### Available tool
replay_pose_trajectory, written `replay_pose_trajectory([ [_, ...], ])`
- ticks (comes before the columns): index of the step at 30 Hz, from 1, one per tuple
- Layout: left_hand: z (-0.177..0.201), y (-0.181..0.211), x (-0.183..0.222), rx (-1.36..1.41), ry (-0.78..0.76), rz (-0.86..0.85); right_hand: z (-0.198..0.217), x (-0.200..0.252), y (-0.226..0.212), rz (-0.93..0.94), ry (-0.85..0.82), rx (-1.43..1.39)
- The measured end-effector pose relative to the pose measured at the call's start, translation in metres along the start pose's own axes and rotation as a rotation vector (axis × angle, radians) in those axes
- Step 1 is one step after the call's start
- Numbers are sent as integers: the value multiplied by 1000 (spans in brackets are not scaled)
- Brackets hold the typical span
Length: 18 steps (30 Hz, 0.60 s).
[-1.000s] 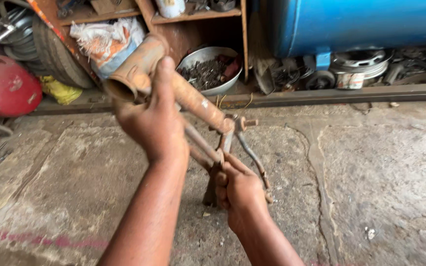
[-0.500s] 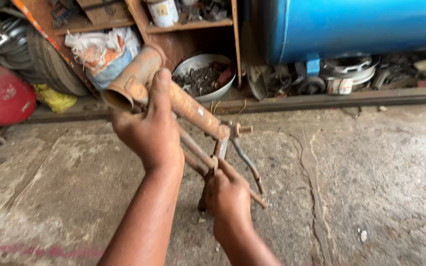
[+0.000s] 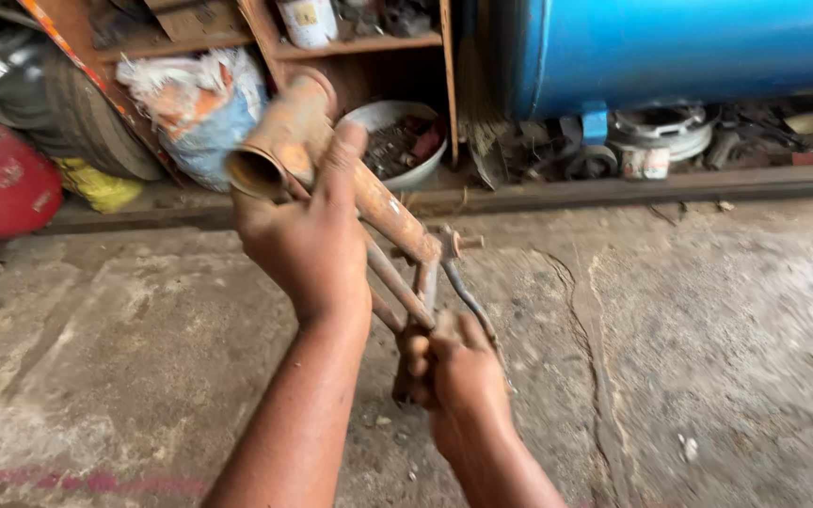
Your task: The person manipulates a rusty bicycle frame by hand, turning it over to examine different sides and pointing at specific joints and parts.
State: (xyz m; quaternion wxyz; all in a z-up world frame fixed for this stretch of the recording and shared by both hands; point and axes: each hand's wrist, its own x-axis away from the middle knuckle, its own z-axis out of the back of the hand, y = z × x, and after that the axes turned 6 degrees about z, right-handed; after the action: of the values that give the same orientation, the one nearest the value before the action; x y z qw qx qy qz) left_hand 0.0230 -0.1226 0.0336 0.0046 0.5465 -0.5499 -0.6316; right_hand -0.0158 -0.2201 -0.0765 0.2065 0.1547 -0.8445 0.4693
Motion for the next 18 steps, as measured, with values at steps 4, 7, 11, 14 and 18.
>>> replay_pose_trajectory([
  [4, 14, -4, -15, -11, 31, 48, 9, -1, -8, 398, -95, 249],
  [7, 25, -5, -19, -29, 28, 3, -1, 8, -3, 287, -125, 323],
  [11, 42, 1, -22, -36, 104, 188, -23, 17, 2, 114, -162, 230],
  [14, 53, 7, -22, 28, 83, 109, -38, 16, -7, 58, -136, 418],
  [18, 44, 20, -6, -2, 97, 125, -62, 30, -4, 420, -104, 461],
])
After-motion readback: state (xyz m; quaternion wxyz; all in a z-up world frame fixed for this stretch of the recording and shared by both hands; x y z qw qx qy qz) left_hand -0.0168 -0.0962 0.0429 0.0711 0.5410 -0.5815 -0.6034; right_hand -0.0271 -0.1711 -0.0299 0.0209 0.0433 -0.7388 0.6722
